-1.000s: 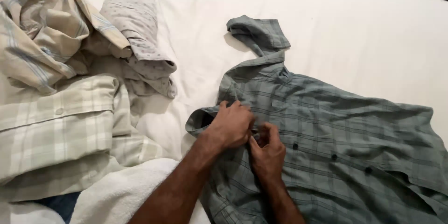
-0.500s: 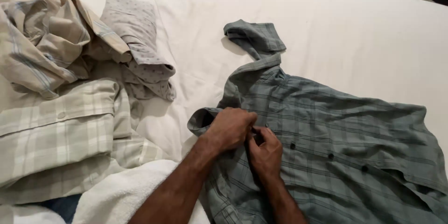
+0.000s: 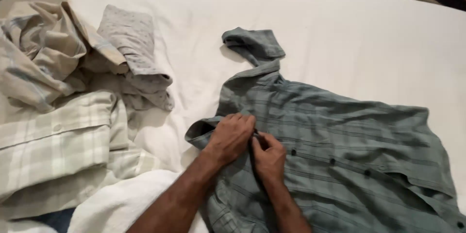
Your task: The person smooths a gray plaid shirt on a white bed, then flips it over to button the front placket. The person buttons the shirt from the top down to the bottom.
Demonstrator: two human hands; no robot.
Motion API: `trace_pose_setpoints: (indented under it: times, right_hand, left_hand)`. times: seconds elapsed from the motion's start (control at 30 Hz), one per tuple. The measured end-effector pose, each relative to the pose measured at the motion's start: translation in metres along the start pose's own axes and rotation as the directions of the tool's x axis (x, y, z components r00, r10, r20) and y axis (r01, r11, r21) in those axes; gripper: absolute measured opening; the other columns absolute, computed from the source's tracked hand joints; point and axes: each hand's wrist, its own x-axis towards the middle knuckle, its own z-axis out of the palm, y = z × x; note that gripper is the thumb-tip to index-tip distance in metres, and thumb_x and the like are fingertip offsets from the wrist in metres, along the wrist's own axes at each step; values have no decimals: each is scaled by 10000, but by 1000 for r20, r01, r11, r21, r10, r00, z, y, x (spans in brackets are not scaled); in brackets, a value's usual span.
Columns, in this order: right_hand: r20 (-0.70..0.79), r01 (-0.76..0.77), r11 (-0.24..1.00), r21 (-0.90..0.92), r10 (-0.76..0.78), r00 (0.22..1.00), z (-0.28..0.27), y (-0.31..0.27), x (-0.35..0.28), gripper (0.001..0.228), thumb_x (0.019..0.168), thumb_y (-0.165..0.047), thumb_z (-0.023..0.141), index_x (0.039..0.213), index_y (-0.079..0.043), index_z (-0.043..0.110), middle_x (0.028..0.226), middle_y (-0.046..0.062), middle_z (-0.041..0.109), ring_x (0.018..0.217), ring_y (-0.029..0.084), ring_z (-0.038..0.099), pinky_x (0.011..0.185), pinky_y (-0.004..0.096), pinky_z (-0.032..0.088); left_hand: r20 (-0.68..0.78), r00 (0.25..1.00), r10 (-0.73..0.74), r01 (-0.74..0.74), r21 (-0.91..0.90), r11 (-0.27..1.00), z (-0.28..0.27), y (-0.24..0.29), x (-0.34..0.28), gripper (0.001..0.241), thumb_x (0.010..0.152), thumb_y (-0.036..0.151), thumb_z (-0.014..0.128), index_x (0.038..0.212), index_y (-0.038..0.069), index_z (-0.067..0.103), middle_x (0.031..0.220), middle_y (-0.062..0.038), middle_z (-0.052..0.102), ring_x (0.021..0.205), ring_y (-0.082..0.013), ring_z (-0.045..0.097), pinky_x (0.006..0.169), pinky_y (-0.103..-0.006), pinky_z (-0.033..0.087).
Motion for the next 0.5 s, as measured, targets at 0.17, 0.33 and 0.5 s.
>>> trace_pose_setpoints:
  times: [0.17, 0.33, 0.5]
  right_hand:
    - [36, -44, 994, -103, 48, 998, -8, -22, -3, 265, 928, -158, 723, 1147, -12, 755, 992, 107, 821, 910, 182, 778, 798, 331, 596]
    - [179, 131, 988, -79, -115, 977, -8, -4, 3, 317, 960, -82, 691, 1269, -52, 756, 1133, 116, 810, 1055, 193, 742, 1051, 321, 455]
    - [160, 5, 1000, 12, -6, 987, -4, 0, 0, 282, 931, -114, 699, 1198, -41, 747, 1073, 86, 751, 961, 187, 733, 839, 338, 582]
  left_hand:
    - [224, 965, -137, 151, -50, 987, -8, 3, 3, 126, 854, 117, 666, 940, 54, 599, 914, -165, 702, 958, -377, 650, 866, -506, 500]
    - [68, 984, -165, 174, -177, 969, -13, 6, 0, 133, 814, 94, 698, 890, 34, 606, 958, -157, 674, 980, -370, 641, 865, -495, 499]
    - [43, 993, -113, 115, -69, 991, -20, 11, 6, 214, 745, 119, 729, 902, 18, 624, 996, -167, 619, 999, -377, 608, 875, -503, 467]
